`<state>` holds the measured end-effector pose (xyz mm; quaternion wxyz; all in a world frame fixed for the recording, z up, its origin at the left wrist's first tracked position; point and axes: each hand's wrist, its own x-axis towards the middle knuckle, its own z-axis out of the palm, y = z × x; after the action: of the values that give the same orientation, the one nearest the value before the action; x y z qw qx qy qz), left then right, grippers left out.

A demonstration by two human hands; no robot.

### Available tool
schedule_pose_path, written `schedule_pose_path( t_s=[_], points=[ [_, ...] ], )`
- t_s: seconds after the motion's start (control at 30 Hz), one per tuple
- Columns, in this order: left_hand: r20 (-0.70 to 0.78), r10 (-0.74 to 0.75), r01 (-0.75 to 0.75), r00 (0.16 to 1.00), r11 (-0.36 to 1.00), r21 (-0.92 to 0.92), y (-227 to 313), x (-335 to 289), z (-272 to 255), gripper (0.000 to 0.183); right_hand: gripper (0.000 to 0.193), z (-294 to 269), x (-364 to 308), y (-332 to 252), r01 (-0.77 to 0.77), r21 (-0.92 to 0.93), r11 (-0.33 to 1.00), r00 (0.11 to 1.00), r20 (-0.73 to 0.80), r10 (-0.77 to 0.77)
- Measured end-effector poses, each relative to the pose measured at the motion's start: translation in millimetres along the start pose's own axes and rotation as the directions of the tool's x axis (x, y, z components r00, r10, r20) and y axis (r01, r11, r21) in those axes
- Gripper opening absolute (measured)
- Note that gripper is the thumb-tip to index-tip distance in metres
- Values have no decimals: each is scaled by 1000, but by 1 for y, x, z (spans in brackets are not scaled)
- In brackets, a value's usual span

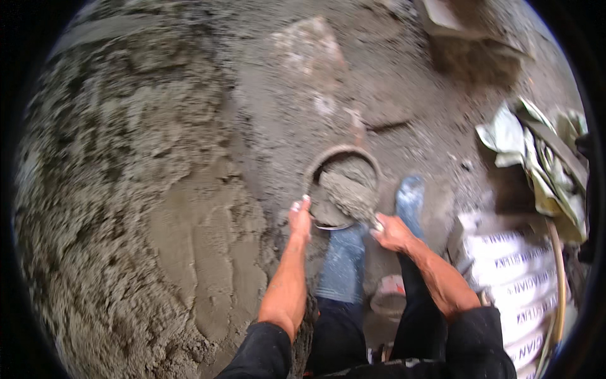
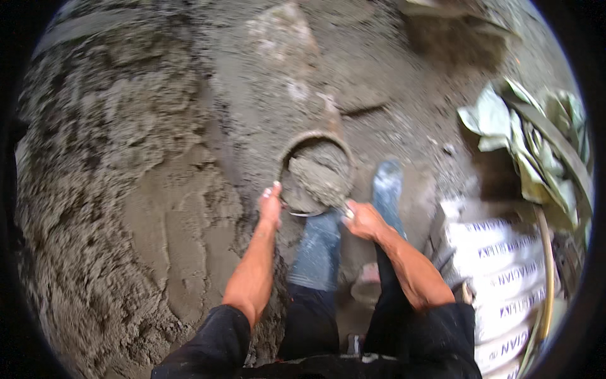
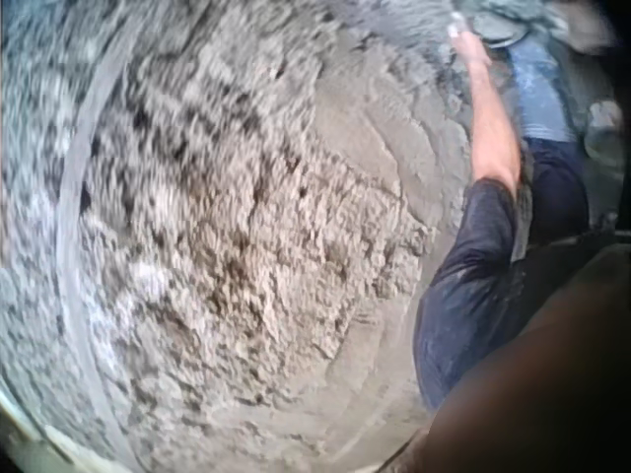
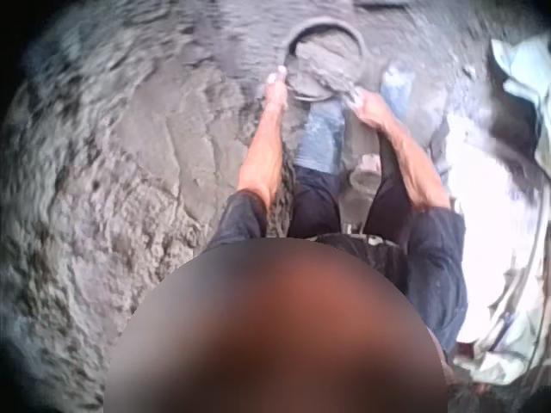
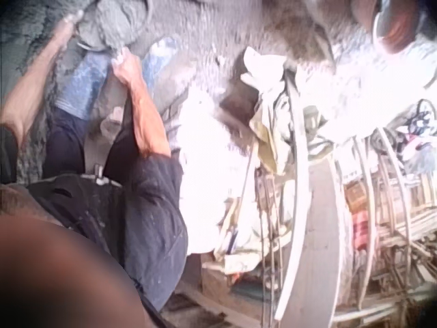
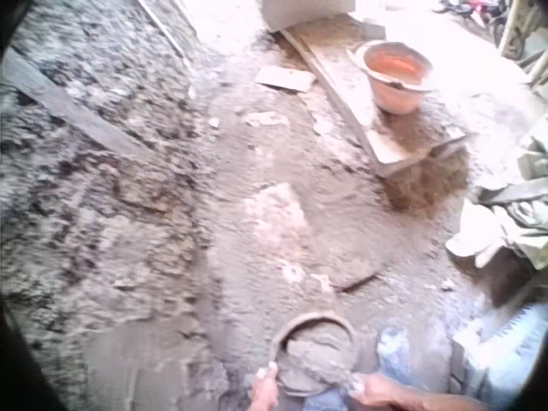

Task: The person scoops wet cement from a bucket with a trowel and applies it to a rough wall surface, smoothing the material in repeated strokes. The person refills the trowel from the bucket multiple times and continues spreading cement across the wall.

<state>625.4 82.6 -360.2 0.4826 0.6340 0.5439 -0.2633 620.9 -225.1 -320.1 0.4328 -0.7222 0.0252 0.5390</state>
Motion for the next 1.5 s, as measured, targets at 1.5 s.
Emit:
schedule_pose_path(
  t_s=[1.5],
  points=[
    [151,231,-261,961,939,223,6,-26,10,32,36,81,65,-41,-236,14,972,965,-117,236]
  ],
)
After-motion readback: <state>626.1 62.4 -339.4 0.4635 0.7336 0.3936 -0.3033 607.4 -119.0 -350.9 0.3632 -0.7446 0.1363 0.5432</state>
